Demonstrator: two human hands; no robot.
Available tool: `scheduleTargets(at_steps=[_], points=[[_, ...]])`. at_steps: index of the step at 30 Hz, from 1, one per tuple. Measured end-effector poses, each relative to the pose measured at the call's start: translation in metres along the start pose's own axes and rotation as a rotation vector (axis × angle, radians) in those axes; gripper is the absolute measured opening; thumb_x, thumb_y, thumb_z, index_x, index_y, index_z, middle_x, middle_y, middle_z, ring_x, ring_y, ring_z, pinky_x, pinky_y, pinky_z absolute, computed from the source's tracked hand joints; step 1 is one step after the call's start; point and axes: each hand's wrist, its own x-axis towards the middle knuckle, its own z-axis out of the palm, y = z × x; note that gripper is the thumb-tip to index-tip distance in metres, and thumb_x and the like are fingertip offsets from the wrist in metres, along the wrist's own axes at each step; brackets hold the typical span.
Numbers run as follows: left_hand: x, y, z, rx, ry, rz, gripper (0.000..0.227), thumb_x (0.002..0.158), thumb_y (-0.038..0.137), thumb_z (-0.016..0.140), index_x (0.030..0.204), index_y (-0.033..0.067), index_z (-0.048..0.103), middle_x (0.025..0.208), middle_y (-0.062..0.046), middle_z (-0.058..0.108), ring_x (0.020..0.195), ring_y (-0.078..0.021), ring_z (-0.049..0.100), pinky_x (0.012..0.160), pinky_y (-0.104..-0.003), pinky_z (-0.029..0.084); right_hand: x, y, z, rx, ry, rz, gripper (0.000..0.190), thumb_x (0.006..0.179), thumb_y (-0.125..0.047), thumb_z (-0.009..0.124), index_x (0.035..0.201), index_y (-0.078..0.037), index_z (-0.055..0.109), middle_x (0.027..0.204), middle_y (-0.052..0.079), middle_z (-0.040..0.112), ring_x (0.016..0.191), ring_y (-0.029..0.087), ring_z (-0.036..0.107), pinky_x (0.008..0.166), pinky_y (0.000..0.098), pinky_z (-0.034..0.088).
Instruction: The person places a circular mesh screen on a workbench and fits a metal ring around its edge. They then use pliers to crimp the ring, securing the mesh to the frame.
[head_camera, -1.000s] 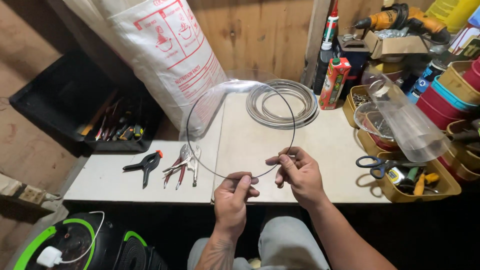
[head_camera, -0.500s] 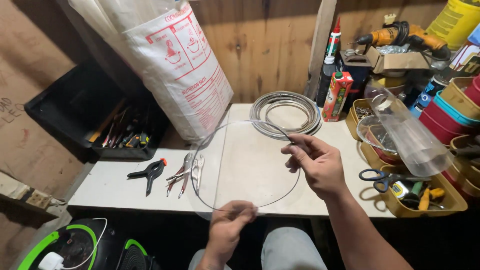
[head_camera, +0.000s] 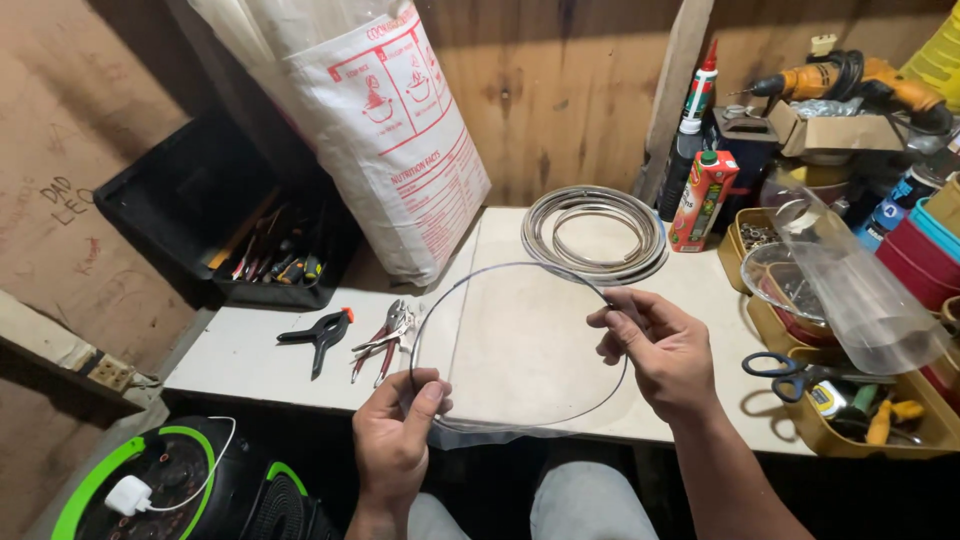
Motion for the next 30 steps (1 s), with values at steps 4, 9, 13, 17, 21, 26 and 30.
scheduleTargets(at_steps=[4, 9, 13, 17, 21, 26, 30], points=[[-0.001, -0.002, -0.001, 0.005, 0.006, -0.004, 0.017, 0.088, 0.01, 0.074, 0.097, -0.0042, 0.074, 0.08, -0.015, 0.077, 0.069, -0.0212, 0.072, 0.069, -0.031, 0.065, -0.001, 0.002, -0.003, -0.006, 0.003, -0.017, 0.026, 0.095, -0.001, 0.063, 0.119, 0.007, 0.066, 0.088, 0.026, 0.074, 0.056, 0.026, 0.061, 0.053, 0.0313, 0.052], [-0.021, -0.042, 0.015, -0.06, -0.065, -0.125, 0.013, 0.085, 0.007, 0.074, 0.095, -0.0009, 0.076, 0.076, -0.012, 0.075, 0.07, -0.0185, 0.07, 0.07, -0.03, 0.06, -0.004, 0.01, -0.006, 0.074, 0.064, -0.049, 0.024, 0.096, -0.004, 0.063, 0.118, 0.005, 0.066, 0.09, 0.022, 0.073, 0.057, 0.024, 0.061, 0.052, 0.0298, 0.05], [-0.044, -0.063, 0.036, -0.147, -0.121, -0.138, 0.011, 0.086, 0.007, 0.073, 0.091, -0.0026, 0.077, 0.071, -0.017, 0.079, 0.062, -0.0216, 0.072, 0.061, -0.03, 0.06, -0.003, 0.01, -0.003, 0.112, 0.161, -0.041, 0.022, 0.097, -0.004, 0.063, 0.116, 0.005, 0.066, 0.088, 0.024, 0.072, 0.055, 0.023, 0.058, 0.05, 0.0294, 0.047], [-0.037, -0.054, 0.032, -0.119, -0.165, -0.109, 0.012, 0.085, 0.005, 0.073, 0.096, 0.0001, 0.075, 0.075, -0.016, 0.079, 0.06, -0.0216, 0.072, 0.063, -0.03, 0.061, -0.005, 0.008, -0.004, 0.126, 0.158, -0.04, 0.023, 0.097, -0.005, 0.063, 0.117, 0.005, 0.066, 0.09, 0.022, 0.073, 0.057, 0.021, 0.061, 0.05, 0.0289, 0.049], [-0.044, -0.055, 0.036, -0.265, -0.093, -0.29, 0.026, 0.084, 0.004, 0.075, 0.108, -0.0049, 0.071, 0.096, -0.022, 0.08, 0.085, -0.0301, 0.079, 0.072, -0.038, 0.066, -0.006, 0.008, -0.001, 0.148, 0.185, 0.003, 0.02, 0.098, -0.006, 0.063, 0.116, 0.002, 0.066, 0.089, 0.022, 0.073, 0.056, 0.022, 0.059, 0.05, 0.0312, 0.047], [-0.062, -0.069, 0.044, -0.385, -0.029, -0.554, 0.036, 0.081, 0.007, 0.077, 0.114, -0.0073, 0.07, 0.101, -0.026, 0.079, 0.09, -0.0356, 0.077, 0.071, -0.04, 0.062, -0.009, 0.011, 0.003, 0.211, 0.21, 0.041, 0.021, 0.099, -0.006, 0.062, 0.118, 0.0, 0.066, 0.092, 0.021, 0.073, 0.055, 0.021, 0.061, 0.052, 0.0302, 0.05], [-0.06, -0.063, 0.045, -0.335, -0.098, -0.522, 0.027, 0.085, 0.002, 0.075, 0.109, -0.0096, 0.073, 0.091, -0.027, 0.081, 0.073, -0.0336, 0.077, 0.065, -0.039, 0.064, -0.007, 0.01, 0.007, 0.166, 0.208, 0.006, 0.022, 0.098, -0.006, 0.062, 0.118, 0.0, 0.066, 0.092, 0.021, 0.073, 0.055, 0.021, 0.062, 0.051, 0.0305, 0.052]])
